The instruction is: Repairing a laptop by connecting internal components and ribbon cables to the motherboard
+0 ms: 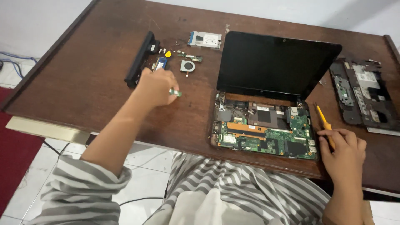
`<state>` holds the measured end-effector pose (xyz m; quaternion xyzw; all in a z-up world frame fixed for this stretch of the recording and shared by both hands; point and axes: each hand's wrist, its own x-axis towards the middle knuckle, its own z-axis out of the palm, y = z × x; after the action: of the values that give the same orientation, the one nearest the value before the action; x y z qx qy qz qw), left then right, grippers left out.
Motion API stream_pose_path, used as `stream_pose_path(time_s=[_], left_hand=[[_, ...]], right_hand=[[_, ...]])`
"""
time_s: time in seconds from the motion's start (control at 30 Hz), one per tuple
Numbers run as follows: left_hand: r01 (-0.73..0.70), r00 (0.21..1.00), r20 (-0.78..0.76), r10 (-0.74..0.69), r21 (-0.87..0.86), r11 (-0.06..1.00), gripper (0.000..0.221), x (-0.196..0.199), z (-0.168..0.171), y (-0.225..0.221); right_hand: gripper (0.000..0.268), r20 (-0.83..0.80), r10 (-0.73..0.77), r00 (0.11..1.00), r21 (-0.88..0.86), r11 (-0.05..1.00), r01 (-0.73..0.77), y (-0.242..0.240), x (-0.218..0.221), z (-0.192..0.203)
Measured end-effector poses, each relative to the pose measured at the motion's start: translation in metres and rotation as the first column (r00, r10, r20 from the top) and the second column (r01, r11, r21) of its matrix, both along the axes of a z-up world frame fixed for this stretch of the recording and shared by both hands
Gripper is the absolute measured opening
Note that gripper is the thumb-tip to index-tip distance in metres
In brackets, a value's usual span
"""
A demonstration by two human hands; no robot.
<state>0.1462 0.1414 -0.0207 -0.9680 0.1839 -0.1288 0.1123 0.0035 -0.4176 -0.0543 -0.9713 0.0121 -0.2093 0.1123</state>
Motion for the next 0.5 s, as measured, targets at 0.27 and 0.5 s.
stream_pose_path(time_s=[0.27,0.5], left_hand=[[-0.096,0.95,-0.306,0.059,-0.108,0.99,0.018,0.0,0.021,-0.036],[-0.114,0.939,-0.337,0.074,-0.101,0.988,0.01,0.011,0.02,-0.039]], right_hand=[[0.021,0.044,0.023,0.999,-0.04,0.999,-0.021,-0.011,0.005,-0.011],[0.021,0.068,0.049,0.997,-0.063,0.997,-0.044,-0.01,0.005,-0.009]])
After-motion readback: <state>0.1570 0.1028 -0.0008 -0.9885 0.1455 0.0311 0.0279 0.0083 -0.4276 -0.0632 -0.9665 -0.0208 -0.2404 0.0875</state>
